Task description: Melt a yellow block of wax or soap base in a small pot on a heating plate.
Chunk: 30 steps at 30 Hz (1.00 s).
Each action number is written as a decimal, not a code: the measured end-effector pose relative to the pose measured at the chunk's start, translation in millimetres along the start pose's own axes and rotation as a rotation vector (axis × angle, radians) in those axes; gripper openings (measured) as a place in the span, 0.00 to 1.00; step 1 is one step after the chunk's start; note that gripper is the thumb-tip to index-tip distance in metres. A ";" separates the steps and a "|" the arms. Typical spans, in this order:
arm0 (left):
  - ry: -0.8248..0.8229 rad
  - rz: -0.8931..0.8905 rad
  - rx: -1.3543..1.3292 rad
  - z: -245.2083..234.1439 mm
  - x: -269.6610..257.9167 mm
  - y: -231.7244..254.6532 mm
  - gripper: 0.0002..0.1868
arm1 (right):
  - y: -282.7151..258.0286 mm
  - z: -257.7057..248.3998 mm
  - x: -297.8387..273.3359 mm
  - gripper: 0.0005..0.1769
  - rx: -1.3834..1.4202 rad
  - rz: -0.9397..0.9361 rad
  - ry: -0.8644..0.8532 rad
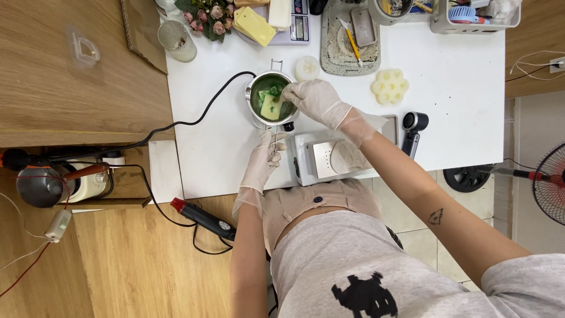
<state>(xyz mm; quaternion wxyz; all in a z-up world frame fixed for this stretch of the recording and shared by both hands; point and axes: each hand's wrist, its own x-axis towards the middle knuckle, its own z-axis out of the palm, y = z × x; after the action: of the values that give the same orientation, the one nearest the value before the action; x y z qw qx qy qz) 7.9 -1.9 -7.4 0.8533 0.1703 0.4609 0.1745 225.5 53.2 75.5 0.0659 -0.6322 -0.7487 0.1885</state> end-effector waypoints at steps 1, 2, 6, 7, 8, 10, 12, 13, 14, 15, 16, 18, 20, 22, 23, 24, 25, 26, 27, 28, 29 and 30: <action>0.008 0.008 0.019 2.3 -5.5 2.4 0.28 | -0.5 -0.5 1.0 0.14 0.088 0.037 -0.019; 0.007 0.005 0.022 0.1 -3.0 0.5 0.28 | -0.3 0.1 1.2 0.14 0.090 0.042 -0.018; 0.018 -0.006 0.028 3.6 -2.0 2.3 0.29 | 4.8 0.6 2.6 0.13 0.043 -0.068 0.043; 0.030 -0.006 0.042 4.9 -5.7 4.7 0.29 | 5.0 2.4 4.0 0.13 0.073 -0.106 0.044; 0.032 -0.009 0.044 3.0 -5.3 3.9 0.29 | 1.7 0.1 5.1 0.13 0.076 -0.104 0.044; -0.004 -0.006 0.003 2.2 -1.8 2.7 0.29 | -1.8 -7.0 6.8 0.15 -0.058 0.023 0.011; -0.013 -0.004 -0.007 -3.6 8.7 -4.8 0.29 | -2.4 -9.6 6.2 0.15 0.002 0.017 -0.017; -0.016 0.000 -0.019 -7.6 13.3 -7.7 0.29 | -3.8 -10.4 6.8 0.15 0.064 0.006 -0.047; -0.015 -0.002 -0.019 -4.4 7.3 -3.4 0.29 | -3.2 -9.0 7.7 0.15 0.066 0.007 -0.048; -0.011 -0.002 -0.003 -1.3 1.5 0.8 0.30 | -2.6 -7.5 8.5 0.16 -0.003 0.047 -0.055; -0.012 -0.004 0.012 4.1 -2.9 4.5 0.30 | 0.0 -7.2 8.2 0.16 -0.075 0.091 -0.062; -0.023 0.000 0.001 0.9 1.5 -0.1 0.30 | 3.7 -1.9 6.8 0.16 -0.008 0.000 -0.006; -0.029 0.008 -0.010 -1.5 3.5 -0.3 0.30 | 2.9 -1.3 8.4 0.16 0.062 -0.098 0.052; -0.034 -0.002 -0.013 -1.5 3.3 -0.6 0.29 | -0.6 -4.8 9.1 0.17 -0.219 0.058 -0.100; -0.034 -0.005 -0.014 -4.5 6.0 -5.1 0.29 | 2.7 0.0 7.8 0.17 -0.219 0.059 -0.102; -0.042 0.005 -0.031 -6.8 10.1 -7.3 0.29 | 6.9 3.2 8.1 0.16 -0.092 -0.044 0.000; -0.049 0.014 -0.047 -9.1 14.0 -9.3 0.30 | 11.0 6.2 8.4 0.15 0.034 -0.146 0.102; -0.046 0.016 -0.047 -3.1 5.0 -2.1 0.30 | 9.9 6.2 10.1 0.15 0.037 -0.149 0.103; -0.016 0.007 -0.019 2.8 -4.0 4.9 0.29 | 8.8 6.4 11.7 0.15 -0.033 -0.105 0.073; 0.012 -0.005 0.009 9.8 -12.7 10.1 0.29 | 8.6 6.7 11.3 0.16 -0.104 -0.057 0.041; 0.013 -0.007 0.008 3.5 -5.7 3.2 0.29 | 5.8 6.4 10.8 0.16 -0.103 -0.057 0.040; -0.008 0.006 -0.017 -1.2 2.9 -1.9 0.29 | 4.4 4.2 10.9 0.16 -0.085 -0.040 0.059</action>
<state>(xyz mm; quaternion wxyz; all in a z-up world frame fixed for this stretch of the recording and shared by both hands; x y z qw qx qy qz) 8.6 -2.2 -11.0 0.8561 0.1652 0.4555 0.1800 226.1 63.5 68.5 0.0647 -0.6245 -0.7663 0.1364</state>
